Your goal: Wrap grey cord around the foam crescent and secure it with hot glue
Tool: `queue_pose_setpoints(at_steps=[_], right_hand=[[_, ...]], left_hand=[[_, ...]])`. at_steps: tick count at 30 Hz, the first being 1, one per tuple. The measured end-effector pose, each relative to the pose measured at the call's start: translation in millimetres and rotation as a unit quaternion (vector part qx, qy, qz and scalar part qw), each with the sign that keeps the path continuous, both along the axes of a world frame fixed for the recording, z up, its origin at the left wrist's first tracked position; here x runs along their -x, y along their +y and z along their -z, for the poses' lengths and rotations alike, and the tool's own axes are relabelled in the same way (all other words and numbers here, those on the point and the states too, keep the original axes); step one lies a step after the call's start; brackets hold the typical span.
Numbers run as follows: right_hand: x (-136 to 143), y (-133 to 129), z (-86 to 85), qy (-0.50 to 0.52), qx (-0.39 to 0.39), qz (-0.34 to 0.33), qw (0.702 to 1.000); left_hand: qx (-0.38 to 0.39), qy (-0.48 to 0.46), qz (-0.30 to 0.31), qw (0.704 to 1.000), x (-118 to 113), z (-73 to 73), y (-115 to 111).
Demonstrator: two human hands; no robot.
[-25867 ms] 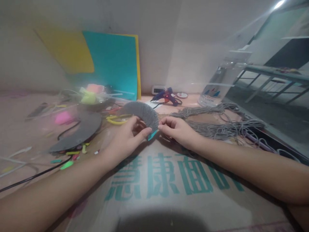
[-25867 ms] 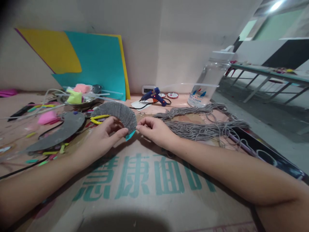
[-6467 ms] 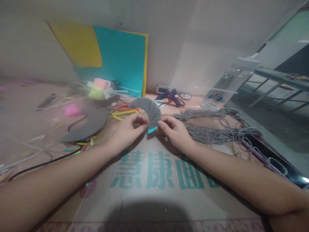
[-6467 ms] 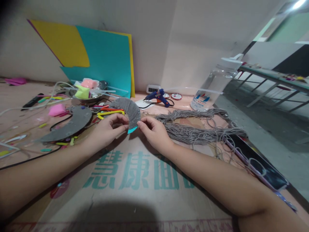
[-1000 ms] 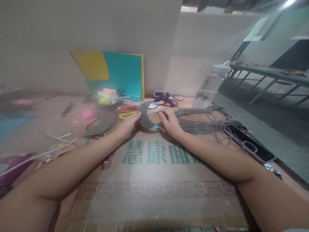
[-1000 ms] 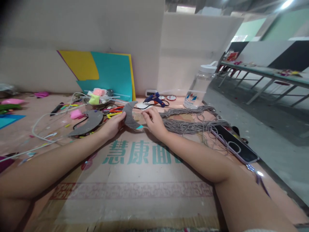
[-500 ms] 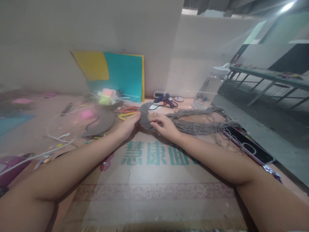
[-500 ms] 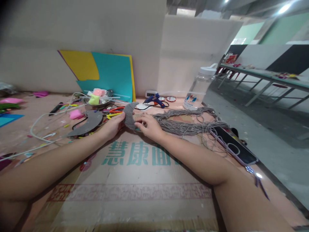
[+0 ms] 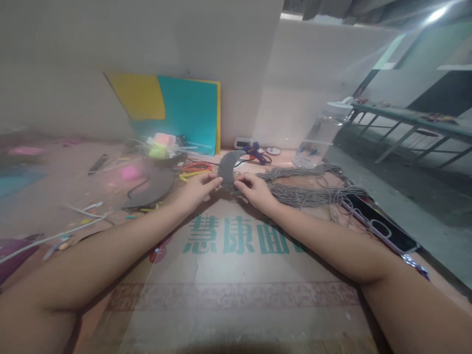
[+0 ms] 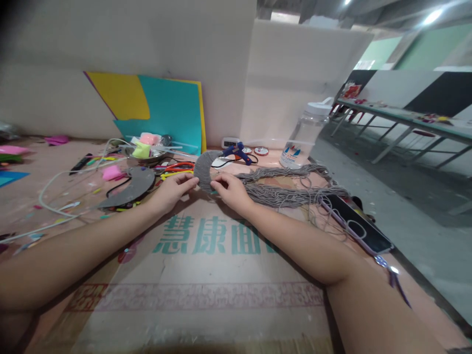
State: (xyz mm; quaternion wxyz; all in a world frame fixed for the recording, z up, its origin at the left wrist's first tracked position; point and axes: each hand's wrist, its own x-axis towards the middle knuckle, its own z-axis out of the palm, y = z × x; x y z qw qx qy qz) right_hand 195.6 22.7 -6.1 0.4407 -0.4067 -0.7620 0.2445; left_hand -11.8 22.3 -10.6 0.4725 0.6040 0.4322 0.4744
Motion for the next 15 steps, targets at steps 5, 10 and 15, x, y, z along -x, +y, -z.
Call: queue_pose_setpoints(at_steps=[5,10,15], right_hand=[[1.3,-3.1,-2.1,0.009,0.015,-0.008,1.0],[-0.6,-0.9,-2.1,0.032,0.045,-0.027,0.998],[-1.2,2.0,0.7,0.053,0.076,-0.078,0.993]], left_hand=[[-0.014,0.03,-0.024,0.999,2.1,2.2,1.4],[-0.021,0.022,-0.001,1.0,1.0,2.8,-0.1],[-0.045,0.016,0.058,0.997,-0.2,0.3,-1.3]])
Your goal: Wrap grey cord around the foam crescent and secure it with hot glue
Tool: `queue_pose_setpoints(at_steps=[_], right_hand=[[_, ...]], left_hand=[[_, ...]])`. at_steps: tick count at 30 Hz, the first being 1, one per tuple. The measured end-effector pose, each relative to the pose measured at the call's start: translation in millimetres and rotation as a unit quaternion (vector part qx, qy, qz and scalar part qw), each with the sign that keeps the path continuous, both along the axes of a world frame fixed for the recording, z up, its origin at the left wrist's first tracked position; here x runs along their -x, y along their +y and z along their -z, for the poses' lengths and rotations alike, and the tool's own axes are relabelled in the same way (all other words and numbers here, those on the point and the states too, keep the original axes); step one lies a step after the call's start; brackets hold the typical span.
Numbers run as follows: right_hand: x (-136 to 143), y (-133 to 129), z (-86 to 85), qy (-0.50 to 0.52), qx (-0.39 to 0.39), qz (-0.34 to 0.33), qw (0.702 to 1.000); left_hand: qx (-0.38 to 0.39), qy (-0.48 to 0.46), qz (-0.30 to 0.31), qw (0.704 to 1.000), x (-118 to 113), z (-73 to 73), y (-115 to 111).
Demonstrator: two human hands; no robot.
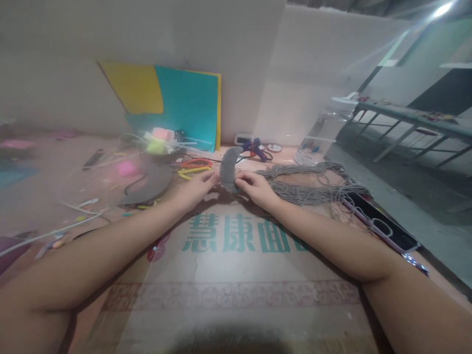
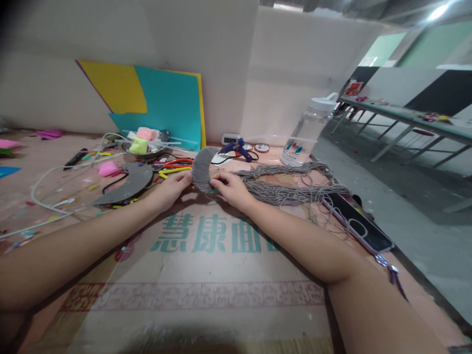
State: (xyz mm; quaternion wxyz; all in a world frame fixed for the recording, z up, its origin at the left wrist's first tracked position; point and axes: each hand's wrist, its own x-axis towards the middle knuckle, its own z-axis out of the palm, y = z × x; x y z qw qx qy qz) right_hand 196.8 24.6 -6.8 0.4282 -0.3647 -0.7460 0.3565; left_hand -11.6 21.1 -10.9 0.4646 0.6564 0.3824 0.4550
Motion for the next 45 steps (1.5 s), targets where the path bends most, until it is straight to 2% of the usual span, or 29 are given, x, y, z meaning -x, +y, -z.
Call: queue_pose_setpoints(at_steps=[4,7,9,11,14,17,25,30,39,45], right_hand=[[2.1,-2.4,0.4,0.004,0.01,-0.039,0.999],[3.8,-5.0,-1.5,-0.006,0.015,-0.051,0.999],[4.5,-6.3,-2.4,-0.014,0.024,-0.043,0.999],[4.6,-6.8,-2.3,-0.014,0.035,-0.024,0.999],[3.8,-6.5,-1.0,0.003,0.046,0.002,0.999],[3.3,-6.0,0.2,0.012,0.055,0.008,0.998],[5.8,-9.3,1.1,-0.011,0.057,0.007,0.998],[5.7,-9.8,-1.0,-0.005,0.052,0.015,0.999],[2.7,-9.4,-4.7,-0.028,0.05,0.007,0.998],[5.3,-10.9,-3.3,-0.062,0.041,0.01,0.997]], left_hand=[[-0.053,0.028,0.083,0.995,0.2,-1.9,-0.6],[-0.015,0.025,0.1,0.995,-1.3,-2.0,-2.9],[0.031,0.015,0.073,0.997,-3.2,-1.8,-4.6],[0.065,0.014,0.013,0.998,-5.2,-1.9,-5.9],[0.075,0.03,-0.095,0.992,-6.7,-2.4,-7.1],[0.077,0.064,-0.141,0.985,-6.4,-3.3,-7.2],[0.048,0.156,-0.125,0.979,-2.8,-4.2,-3.8],[0.087,0.124,-0.098,0.984,-4.1,0.2,-4.3],[0.085,0.08,-0.147,0.982,-7.5,-1.8,-7.6],[0.066,0.081,-0.142,0.984,-8.2,0.5,-6.5]])
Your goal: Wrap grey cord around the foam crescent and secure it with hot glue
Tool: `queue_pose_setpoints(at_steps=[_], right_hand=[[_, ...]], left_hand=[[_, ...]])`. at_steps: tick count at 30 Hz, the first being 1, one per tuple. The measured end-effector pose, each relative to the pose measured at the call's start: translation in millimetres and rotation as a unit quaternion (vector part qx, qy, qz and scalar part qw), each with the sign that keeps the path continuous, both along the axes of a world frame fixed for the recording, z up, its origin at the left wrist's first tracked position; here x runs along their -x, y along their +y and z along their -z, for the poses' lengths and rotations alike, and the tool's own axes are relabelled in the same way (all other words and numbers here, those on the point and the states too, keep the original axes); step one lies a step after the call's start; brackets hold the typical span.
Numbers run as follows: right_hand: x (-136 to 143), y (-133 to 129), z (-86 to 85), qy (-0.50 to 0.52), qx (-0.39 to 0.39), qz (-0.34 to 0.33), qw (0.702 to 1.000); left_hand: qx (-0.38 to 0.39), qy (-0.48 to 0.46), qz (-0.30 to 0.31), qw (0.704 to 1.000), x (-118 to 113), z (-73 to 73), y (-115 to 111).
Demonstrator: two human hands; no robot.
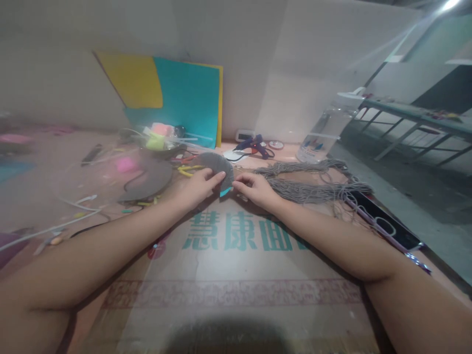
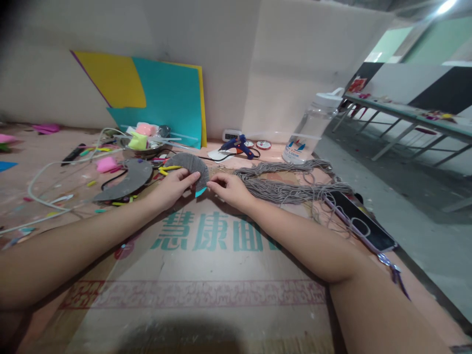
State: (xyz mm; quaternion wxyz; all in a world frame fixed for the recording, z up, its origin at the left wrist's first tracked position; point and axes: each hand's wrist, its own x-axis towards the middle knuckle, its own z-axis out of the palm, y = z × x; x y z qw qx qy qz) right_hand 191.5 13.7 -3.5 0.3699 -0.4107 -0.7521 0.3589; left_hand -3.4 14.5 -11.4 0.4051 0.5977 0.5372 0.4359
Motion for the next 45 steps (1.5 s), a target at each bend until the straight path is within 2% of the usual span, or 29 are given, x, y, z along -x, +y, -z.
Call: queue_pose_setpoints(at_steps=[7,13,19,29,35,45], right_hand=[[-0.4,-1.4,-4.2,-0.01,-0.038,0.033,0.999],[0.0,-0.2,-4.8,-0.008,-0.045,0.043,0.998],[-1.3,0.8,-0.9,0.006,-0.032,0.013,0.999],[0.7,-0.1,-3.4,-0.013,-0.01,0.022,1.0],[2.3,-1.2,-3.0,-0.031,-0.024,0.02,0.999],[1.0,2.2,3.0,-0.022,-0.088,0.03,0.995]], left_hand=[[-0.022,0.059,0.035,0.997,5.3,2.3,4.6],[-0.04,0.105,0.059,0.992,3.9,-2.6,2.8],[-0.048,0.093,0.057,0.993,3.1,-6.2,-0.6],[-0.039,0.082,0.065,0.994,4.0,-2.9,1.1],[-0.049,0.081,0.046,0.994,0.8,-1.1,2.8],[-0.061,0.074,0.023,0.995,-7.5,-8.9,-1.9]])
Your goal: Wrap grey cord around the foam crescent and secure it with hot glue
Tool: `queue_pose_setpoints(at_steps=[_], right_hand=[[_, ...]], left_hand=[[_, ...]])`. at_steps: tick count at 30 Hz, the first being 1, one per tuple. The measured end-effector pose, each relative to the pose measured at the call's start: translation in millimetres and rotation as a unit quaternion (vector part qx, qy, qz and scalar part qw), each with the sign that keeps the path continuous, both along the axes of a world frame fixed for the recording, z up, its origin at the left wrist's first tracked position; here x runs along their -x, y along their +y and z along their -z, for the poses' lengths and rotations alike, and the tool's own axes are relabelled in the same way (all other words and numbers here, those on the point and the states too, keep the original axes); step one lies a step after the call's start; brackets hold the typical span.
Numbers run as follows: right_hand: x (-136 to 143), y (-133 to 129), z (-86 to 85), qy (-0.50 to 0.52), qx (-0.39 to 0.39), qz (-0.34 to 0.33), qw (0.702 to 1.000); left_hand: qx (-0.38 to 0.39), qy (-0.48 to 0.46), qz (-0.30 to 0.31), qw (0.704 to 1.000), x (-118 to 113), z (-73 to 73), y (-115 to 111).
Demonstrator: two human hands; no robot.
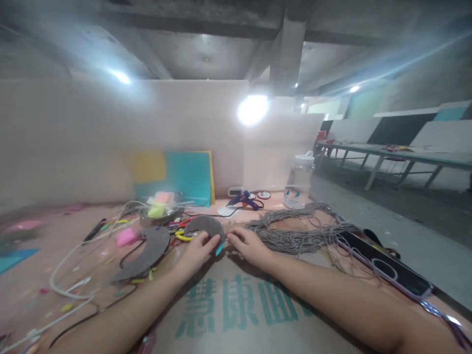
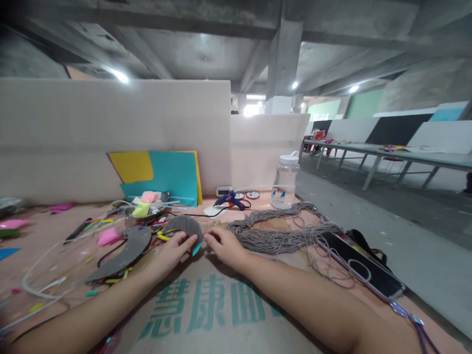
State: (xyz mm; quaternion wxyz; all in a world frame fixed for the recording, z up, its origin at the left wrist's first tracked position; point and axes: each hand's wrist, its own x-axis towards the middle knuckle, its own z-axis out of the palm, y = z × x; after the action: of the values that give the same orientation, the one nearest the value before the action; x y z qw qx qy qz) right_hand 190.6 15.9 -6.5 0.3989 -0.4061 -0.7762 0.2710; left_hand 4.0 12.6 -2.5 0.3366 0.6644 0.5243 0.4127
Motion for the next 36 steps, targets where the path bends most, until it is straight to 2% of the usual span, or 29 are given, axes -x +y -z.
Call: queue_pose_setpoints(at_steps=[6,10,14,17,20,23,30,36], right_hand=[[-0.6,0.1,-1.2,-0.013,-0.049,0.023,0.998],[-9.4,10.4,-15.9,-0.038,-0.058,0.039,0.997],[-40.5,34.7,-37.7,-0.067,-0.077,0.079,0.992],[-73.7,55.8,-45.9,-0.091,-0.081,0.133,0.984],[-101.5,71.4,-43.7,-0.118,-0.06,0.19,0.973],[-116.4,79.0,-36.6,-0.149,-0.04,0.215,0.964],[-119.7,77.8,-29.3,-0.211,-0.005,0.205,0.956],[-121.8,64.0,-41.0,-0.25,0.027,0.188,0.949]], left_hand=[[0.007,0.002,0.002,1.0,-0.8,-5.3,-3.9],[0.02,0.0,0.008,1.0,0.0,0.4,-2.0],[0.022,-0.001,0.012,1.0,1.2,5.9,2.0],[0.024,0.004,0.013,1.0,2.4,4.6,2.5],[0.029,0.005,0.015,0.999,3.6,2.8,2.1],[0.016,-0.009,0.014,1.0,4.4,4.7,3.5],[0.021,-0.031,0.022,0.999,5.3,6.6,4.2],[0.037,0.01,0.011,0.999,8.4,4.5,2.8]])
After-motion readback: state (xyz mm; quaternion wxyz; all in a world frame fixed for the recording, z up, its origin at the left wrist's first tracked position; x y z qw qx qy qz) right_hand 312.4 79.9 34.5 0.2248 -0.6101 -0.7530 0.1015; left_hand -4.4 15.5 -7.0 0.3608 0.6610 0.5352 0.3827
